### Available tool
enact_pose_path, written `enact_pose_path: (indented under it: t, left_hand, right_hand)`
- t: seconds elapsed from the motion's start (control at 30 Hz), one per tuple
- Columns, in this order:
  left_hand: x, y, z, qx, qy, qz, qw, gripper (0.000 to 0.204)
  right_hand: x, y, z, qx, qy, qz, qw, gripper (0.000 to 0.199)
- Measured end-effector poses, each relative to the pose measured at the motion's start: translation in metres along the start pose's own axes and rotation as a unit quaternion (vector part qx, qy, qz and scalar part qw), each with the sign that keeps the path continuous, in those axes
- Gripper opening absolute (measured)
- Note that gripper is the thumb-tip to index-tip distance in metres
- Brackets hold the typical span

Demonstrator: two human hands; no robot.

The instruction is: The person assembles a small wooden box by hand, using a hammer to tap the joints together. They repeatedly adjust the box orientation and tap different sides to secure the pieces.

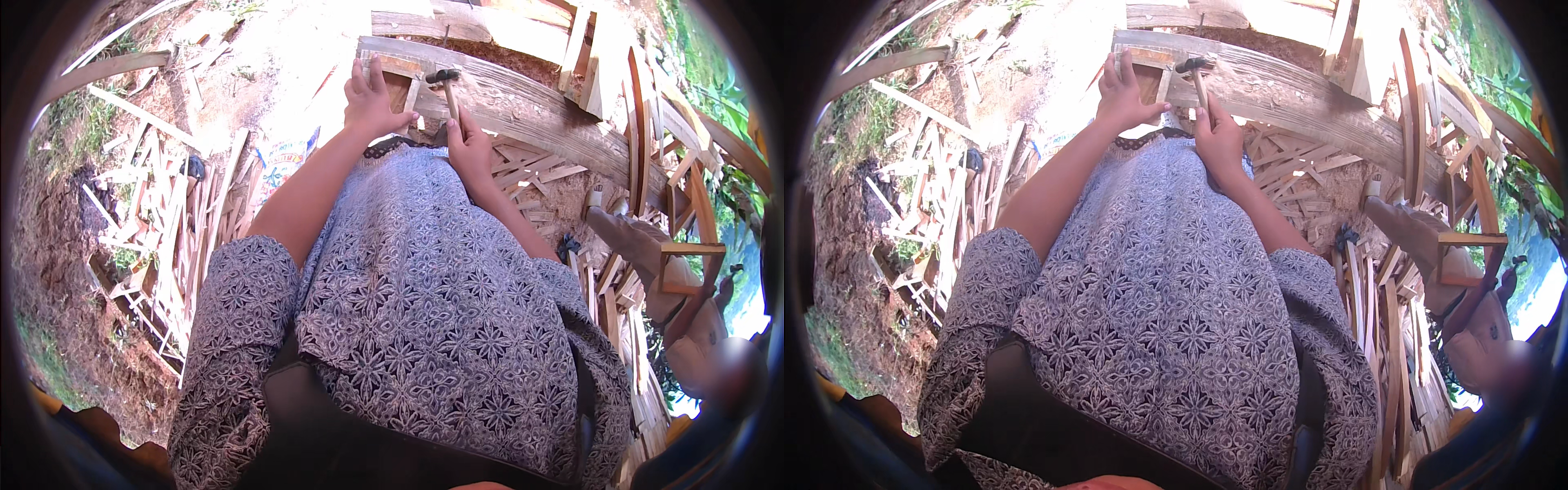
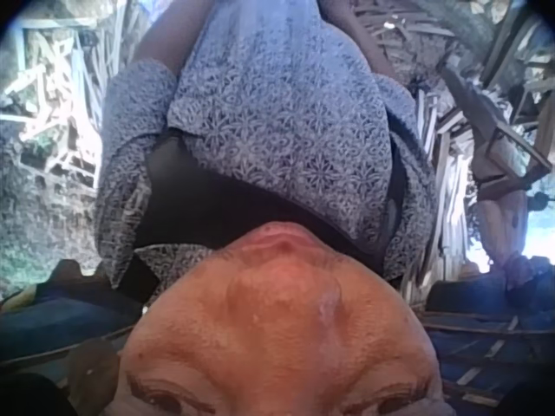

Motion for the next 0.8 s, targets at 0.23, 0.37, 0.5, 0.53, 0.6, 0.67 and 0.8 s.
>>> enact_pose_path:
  t: [0.23, 0.37, 0.5, 0.53, 0.6, 0.67, 0.8]
  left_hand:
    - [-0.001, 0.0, 0.003, 0.013, 0.001, -0.017, 1.0, 0.142]
    - [-0.002, -0.008, 0.008, 0.002, -0.02, -0.034, 0.999, 0.145]
    - [0.001, -0.008, 0.002, 0.005, -0.006, -0.029, 1.0, 0.145]
    - [0.003, -0.004, 0.007, -0.001, -0.01, -0.028, 1.0, 0.145]
    - [0.0, -0.007, 0.009, -0.001, -0.02, -0.033, 0.999, 0.145]
    - [-0.001, -0.005, 0.004, 0.011, -0.015, -0.035, 0.999, 0.145]
    - [-0.003, -0.006, 0.005, 0.013, -0.006, 0.01, 1.0, 0.145]
  right_hand:
    - [0.068, 0.031, -0.003, 0.018, 0.086, 0.149, 0.985, 0.035]
    - [0.048, 0.029, -0.003, -0.011, 0.148, 0.109, 0.983, 0.035]
    - [-0.006, 0.004, 0.01, 0.03, 0.057, -0.048, 0.997, 0.035]
    - [0.011, 0.012, 0.008, 0.03, 0.055, 0.01, 0.998, 0.036]
    - [0.054, 0.035, -0.002, 0.036, 0.088, 0.136, 0.986, 0.038]
    - [0.054, 0.04, -0.005, 0.044, 0.126, 0.224, 0.965, 0.039]
    - [-0.008, -0.004, 0.011, 0.067, 0.002, -0.046, 0.997, 0.037]
Point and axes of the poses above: each hand's wrist, its own z-axis towards the middle knuckle, its own y-axis out of the back of the hand, x = y × z, the point moved 7 cm from there along z, towards the middle knuckle, and after that the axes turned 10 degrees about -y, right-handed, at the moved point
